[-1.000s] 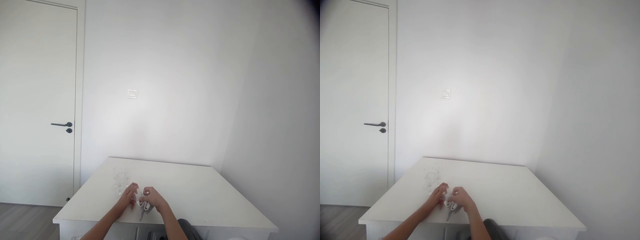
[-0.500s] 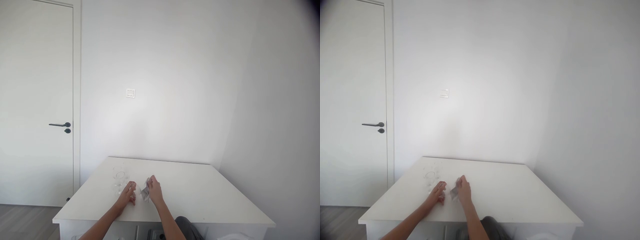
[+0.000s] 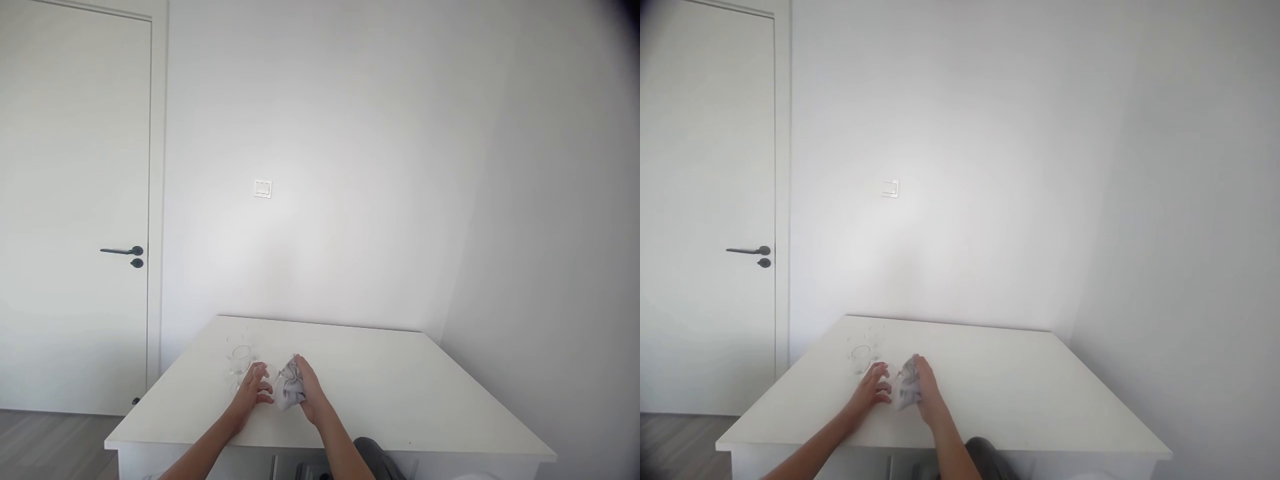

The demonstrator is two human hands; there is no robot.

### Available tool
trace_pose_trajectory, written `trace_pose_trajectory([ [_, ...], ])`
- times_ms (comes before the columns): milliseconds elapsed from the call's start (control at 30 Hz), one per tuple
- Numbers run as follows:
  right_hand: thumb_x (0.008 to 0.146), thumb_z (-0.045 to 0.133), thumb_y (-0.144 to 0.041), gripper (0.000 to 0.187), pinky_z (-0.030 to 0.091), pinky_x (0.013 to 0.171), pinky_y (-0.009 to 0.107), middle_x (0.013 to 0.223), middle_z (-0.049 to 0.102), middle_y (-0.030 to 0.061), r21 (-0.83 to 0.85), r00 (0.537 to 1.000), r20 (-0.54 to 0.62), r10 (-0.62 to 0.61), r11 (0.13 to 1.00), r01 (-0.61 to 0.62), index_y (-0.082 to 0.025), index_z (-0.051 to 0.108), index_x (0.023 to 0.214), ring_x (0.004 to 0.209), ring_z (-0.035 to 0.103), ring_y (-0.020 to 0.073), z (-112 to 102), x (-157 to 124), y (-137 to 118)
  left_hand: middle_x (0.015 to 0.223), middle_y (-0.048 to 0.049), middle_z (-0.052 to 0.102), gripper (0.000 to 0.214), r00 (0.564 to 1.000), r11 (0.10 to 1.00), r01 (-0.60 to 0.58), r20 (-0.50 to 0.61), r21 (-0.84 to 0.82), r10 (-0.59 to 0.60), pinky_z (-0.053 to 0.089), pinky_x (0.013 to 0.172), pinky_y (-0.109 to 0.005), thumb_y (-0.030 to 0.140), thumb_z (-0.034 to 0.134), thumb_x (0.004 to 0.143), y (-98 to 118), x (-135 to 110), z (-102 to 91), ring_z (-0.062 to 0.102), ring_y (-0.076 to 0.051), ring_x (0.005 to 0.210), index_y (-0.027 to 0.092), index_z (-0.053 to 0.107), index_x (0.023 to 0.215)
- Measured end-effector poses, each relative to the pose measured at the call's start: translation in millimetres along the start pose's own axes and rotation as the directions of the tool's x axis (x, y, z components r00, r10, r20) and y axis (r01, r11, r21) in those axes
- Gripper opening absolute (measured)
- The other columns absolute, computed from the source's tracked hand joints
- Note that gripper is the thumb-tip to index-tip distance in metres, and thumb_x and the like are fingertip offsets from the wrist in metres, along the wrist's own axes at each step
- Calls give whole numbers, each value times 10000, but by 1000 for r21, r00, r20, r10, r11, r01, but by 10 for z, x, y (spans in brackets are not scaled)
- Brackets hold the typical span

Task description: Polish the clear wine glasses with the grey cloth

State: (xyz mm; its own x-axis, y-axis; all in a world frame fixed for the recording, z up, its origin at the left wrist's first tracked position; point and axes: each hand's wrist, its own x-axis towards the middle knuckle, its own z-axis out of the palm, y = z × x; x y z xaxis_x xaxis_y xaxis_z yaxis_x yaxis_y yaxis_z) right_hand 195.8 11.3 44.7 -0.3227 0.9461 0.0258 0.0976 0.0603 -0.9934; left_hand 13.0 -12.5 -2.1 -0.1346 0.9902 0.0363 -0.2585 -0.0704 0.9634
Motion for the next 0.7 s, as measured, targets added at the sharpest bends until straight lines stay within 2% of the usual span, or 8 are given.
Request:
trace_pose_trajectory([
  [67,1005,370,-581,385,504,738,304,893,595,53,-44,998,-55,-13,999,11,-230,527,1026,843,616,206,-17,-12,-11,978,1,499,585,1000,999,-10,6,46,9,600,605,-346,738,604,861,6,-11,19,631,-155,722,252,470,1157],
  [133,1015,385,-451,259,500,793,325,942,589,60,-276,983,-117,-141,956,104,-229,517,1010,868,607,208,-14,-28,-1,982,-2,502,589,1000,997,-21,16,72,20,602,591,-348,735,610,858,1,-15,28,625,-152,715,255,469,1171],
  [233,1007,370,-316,188,488,790,339,1101,575,97,-628,914,-44,-403,723,288,-231,533,1046,898,599,219,22,-65,31,978,5,510,584,1000,998,-23,3,57,22,591,570,-336,747,583,865,-19,-7,19,580,-115,638,250,487,1155],
  [333,1010,383,-310,204,483,768,333,1174,583,110,-723,896,57,-441,601,342,-237,559,1084,904,614,223,56,-82,59,944,21,504,576,1000,999,-20,-5,27,20,578,551,-325,766,558,865,-45,9,4,547,-95,586,239,512,1092],
  [400,1028,377,-364,229,483,813,345,1137,624,99,-697,924,-7,-383,664,271,-244,567,1075,934,629,231,68,-60,78,930,28,500,563,1000,999,-21,13,32,20,571,538,-315,766,558,863,-53,14,3,541,-90,572,239,514,1057],
  [500,1040,348,-456,324,486,843,357,1053,676,97,-486,971,-194,-142,874,31,-240,588,1058,962,650,244,71,3,104,922,32,485,550,999,995,-21,40,95,17,575,528,-308,751,577,859,-39,4,21,543,-92,574,247,498,1065],
  [600,1035,341,-500,407,493,778,345,1055,690,140,-307,965,-258,52,942,-133,-210,623,1080,930,666,256,55,29,98,942,23,490,557,996,984,-25,86,175,10,580,515,-302,730,606,857,-12,-16,37,567,-109,611,262,470,1128],
  [700,1038,353,-448,372,477,814,344,1086,677,147,-476,956,-234,-176,878,45,-210,633,1096,948,655,254,31,-35,42,1015,-5,539,546,994,987,-39,107,159,22,550,474,-269,716,582,881,-12,-27,28,561,-104,616,264,465,1165],
])
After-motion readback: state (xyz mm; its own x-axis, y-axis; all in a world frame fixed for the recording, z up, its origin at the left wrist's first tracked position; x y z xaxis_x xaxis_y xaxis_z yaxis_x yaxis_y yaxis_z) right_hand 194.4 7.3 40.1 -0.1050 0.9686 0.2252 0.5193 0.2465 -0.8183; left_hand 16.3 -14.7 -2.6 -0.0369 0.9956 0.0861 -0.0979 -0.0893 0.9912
